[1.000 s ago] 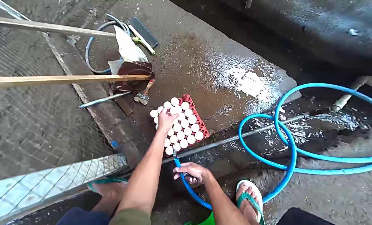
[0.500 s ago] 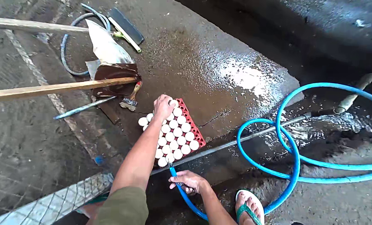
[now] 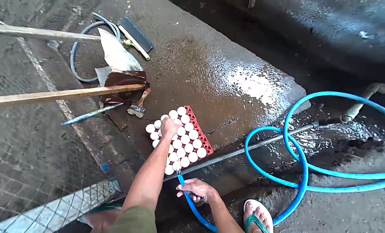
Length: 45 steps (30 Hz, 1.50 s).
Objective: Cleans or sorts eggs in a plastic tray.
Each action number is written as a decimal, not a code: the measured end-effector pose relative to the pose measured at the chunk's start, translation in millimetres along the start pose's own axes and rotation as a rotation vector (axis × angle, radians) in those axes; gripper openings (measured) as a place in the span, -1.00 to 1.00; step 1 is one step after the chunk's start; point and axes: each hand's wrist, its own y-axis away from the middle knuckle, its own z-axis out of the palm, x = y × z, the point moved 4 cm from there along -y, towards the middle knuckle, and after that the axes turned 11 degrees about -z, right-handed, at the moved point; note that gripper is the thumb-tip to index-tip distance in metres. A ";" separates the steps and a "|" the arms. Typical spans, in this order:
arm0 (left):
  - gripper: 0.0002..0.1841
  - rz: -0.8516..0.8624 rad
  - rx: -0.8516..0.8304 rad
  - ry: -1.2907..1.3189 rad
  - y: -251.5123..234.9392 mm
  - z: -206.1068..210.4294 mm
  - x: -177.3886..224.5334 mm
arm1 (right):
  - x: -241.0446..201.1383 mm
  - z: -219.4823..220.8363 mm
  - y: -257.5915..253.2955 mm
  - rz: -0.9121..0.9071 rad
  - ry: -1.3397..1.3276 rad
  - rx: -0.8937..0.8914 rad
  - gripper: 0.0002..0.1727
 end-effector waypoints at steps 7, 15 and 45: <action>-0.41 0.084 0.115 0.086 2.8 -0.1 -16.2 | -0.4 1.9 9.3 -0.021 0.003 0.015 -0.59; -0.58 0.155 -0.097 1.301 91.9 1.3 -74.3 | 2.2 13.1 10.1 -0.043 0.043 -0.047 -0.59; -0.46 0.096 -0.183 1.471 336.6 17.8 -140.0 | -54.6 146.3 103.2 -0.704 0.772 0.661 -0.51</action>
